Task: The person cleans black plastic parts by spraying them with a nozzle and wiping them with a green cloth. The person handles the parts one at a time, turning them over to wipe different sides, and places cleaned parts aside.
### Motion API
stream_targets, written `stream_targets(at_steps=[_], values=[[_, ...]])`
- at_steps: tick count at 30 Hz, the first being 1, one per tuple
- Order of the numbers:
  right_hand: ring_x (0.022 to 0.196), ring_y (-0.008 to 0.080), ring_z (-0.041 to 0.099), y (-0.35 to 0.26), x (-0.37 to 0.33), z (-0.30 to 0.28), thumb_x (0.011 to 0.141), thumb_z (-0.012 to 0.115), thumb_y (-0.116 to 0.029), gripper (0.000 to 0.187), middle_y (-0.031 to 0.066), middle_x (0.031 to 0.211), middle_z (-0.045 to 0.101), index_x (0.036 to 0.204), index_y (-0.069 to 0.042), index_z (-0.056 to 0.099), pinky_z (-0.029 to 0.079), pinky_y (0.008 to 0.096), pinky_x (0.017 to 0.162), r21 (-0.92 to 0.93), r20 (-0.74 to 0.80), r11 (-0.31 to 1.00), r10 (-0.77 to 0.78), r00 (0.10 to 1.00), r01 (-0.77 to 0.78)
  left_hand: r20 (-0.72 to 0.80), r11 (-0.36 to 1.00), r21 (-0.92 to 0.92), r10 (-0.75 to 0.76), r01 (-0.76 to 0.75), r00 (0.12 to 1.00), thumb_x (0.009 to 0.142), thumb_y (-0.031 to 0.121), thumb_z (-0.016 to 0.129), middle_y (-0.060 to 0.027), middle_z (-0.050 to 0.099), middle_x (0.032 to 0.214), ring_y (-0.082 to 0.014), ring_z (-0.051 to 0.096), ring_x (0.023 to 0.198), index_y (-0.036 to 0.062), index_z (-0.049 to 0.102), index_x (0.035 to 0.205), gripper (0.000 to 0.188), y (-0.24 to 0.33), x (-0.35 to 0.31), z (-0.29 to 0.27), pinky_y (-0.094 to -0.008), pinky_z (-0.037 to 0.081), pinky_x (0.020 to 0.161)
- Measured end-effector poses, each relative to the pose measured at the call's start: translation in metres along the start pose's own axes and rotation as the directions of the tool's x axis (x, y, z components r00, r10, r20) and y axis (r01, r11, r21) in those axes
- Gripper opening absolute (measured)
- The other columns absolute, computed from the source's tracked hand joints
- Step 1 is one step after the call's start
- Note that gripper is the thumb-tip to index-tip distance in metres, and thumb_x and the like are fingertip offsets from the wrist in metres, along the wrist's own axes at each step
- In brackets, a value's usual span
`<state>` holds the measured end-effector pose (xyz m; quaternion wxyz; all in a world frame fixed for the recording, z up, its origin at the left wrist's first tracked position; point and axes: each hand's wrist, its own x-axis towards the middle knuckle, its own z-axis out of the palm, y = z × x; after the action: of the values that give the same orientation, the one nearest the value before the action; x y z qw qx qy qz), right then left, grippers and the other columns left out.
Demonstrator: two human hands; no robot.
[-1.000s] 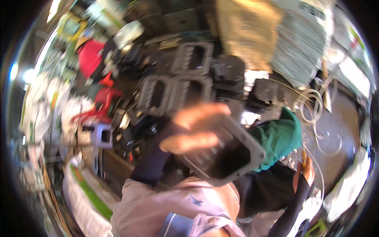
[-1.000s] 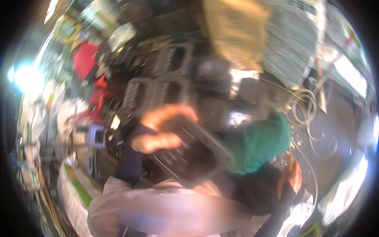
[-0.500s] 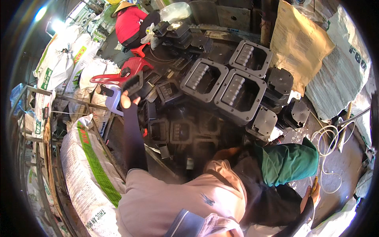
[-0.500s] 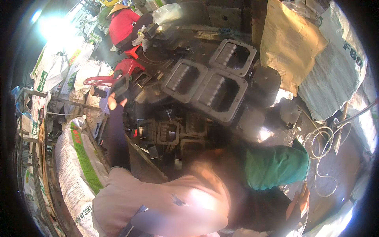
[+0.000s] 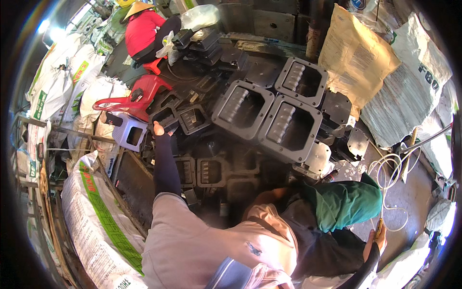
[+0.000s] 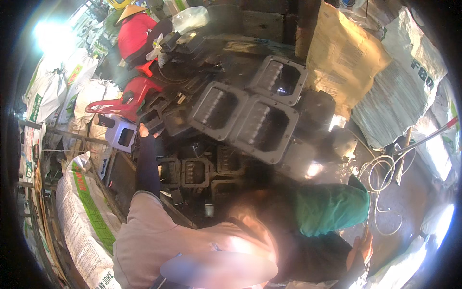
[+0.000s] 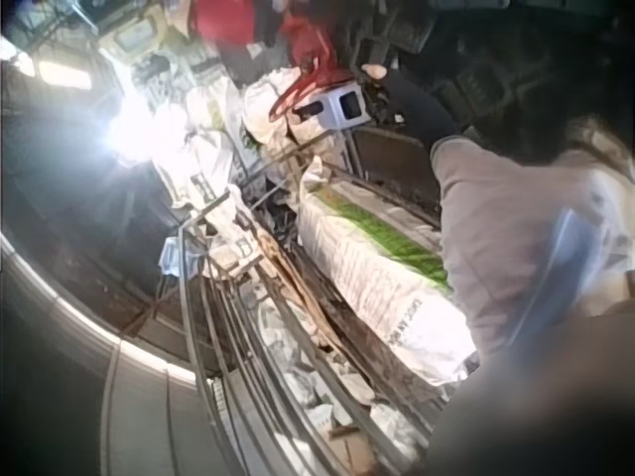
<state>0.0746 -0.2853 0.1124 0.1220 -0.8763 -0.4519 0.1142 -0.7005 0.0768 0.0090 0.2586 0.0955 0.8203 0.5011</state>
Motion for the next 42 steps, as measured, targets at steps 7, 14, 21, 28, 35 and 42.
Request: stream_targets(at_steps=[7, 14, 21, 28, 35, 42], values=[[0.114, 0.0429, 0.064, -0.011, -0.002, -0.012, 0.095, 0.061, -0.012, 0.046, 0.0238, 0.122, 0.067, 0.141, -0.009, 0.053, 0.048, 0.0485, 0.098, 0.022, 0.051, 0.998, 0.053, 0.997, -0.054, -0.086, 0.887, 0.433, 0.217, -0.160, 0.972, 0.100, 0.025, 0.060, -0.0200, 0.064, 0.120, -0.0323, 0.064, 0.101, -0.0029, 0.052, 0.128, 0.040, 0.002, 0.013, 0.013, -0.0405, 0.049, 0.096], [0.106, 0.0458, 0.064, -0.014, 0.001, -0.010, 0.089, 0.065, -0.011, 0.042, 0.0255, 0.111, 0.068, 0.130, -0.006, 0.058, 0.049, 0.0490, 0.092, 0.025, -0.028, 0.990, 0.142, 0.989, -0.141, -0.349, 0.398, 0.055, 0.867, -0.916, 0.356, 0.102, 0.025, 0.060, -0.0235, 0.063, 0.122, -0.0339, 0.063, 0.104, -0.0064, 0.048, 0.131, 0.045, 0.107, -0.162, 0.039, -0.0394, 0.046, 0.099], [0.107, 0.0430, 0.065, -0.024, -0.004, -0.021, 0.091, 0.068, -0.016, 0.043, 0.0238, 0.113, 0.069, 0.129, -0.001, 0.057, 0.050, 0.0478, 0.092, 0.083, -0.055, 0.975, 0.212, 0.976, -0.207, 0.451, 0.093, -0.721, 0.816, -0.687, -0.362, 0.093, 0.018, 0.062, -0.0192, 0.072, 0.106, -0.0337, 0.071, 0.097, -0.0037, 0.069, 0.106, 0.027, 0.026, -0.489, 0.086, -0.0438, 0.055, 0.090], [0.102, 0.0414, 0.065, -0.017, -0.020, -0.024, 0.088, 0.069, -0.012, 0.043, 0.0219, 0.109, 0.067, 0.127, 0.000, 0.057, 0.051, 0.0461, 0.088, 0.190, -0.167, 0.974, 0.155, 0.974, -0.122, 0.924, 0.153, 0.027, 0.374, -0.988, 0.083, 0.071, 0.059, 0.082, -0.0363, 0.035, 0.148, -0.0469, 0.041, 0.137, 0.0061, 0.018, 0.158, 0.120, -0.101, -0.603, 0.324, -0.0520, 0.036, 0.113], [0.096, 0.0418, 0.065, -0.005, -0.028, 0.000, 0.087, 0.072, -0.014, 0.050, 0.0217, 0.105, 0.065, 0.131, -0.001, 0.053, 0.052, 0.0476, 0.081, 0.190, -0.153, 0.976, 0.135, 0.979, -0.104, 0.851, 0.039, 0.268, 0.459, -0.963, 0.255, 0.062, 0.072, 0.081, -0.0329, 0.036, 0.149, -0.0436, 0.047, 0.130, 0.0135, 0.016, 0.161, 0.132, -0.165, -0.618, 0.347, -0.0580, 0.039, 0.105], [0.094, 0.0408, 0.065, -0.007, -0.028, -0.004, 0.087, 0.071, -0.015, 0.049, 0.0203, 0.102, 0.065, 0.130, -0.002, 0.053, 0.052, 0.0468, 0.081, 0.202, -0.154, 0.976, 0.119, 0.981, -0.087, 0.736, 0.283, -0.195, 0.675, -0.939, 0.051, 0.069, 0.040, 0.083, -0.0301, 0.040, 0.143, -0.0448, 0.043, 0.130, 0.0072, 0.032, 0.150, 0.101, -0.156, -0.619, 0.350, -0.0532, 0.040, 0.108]])
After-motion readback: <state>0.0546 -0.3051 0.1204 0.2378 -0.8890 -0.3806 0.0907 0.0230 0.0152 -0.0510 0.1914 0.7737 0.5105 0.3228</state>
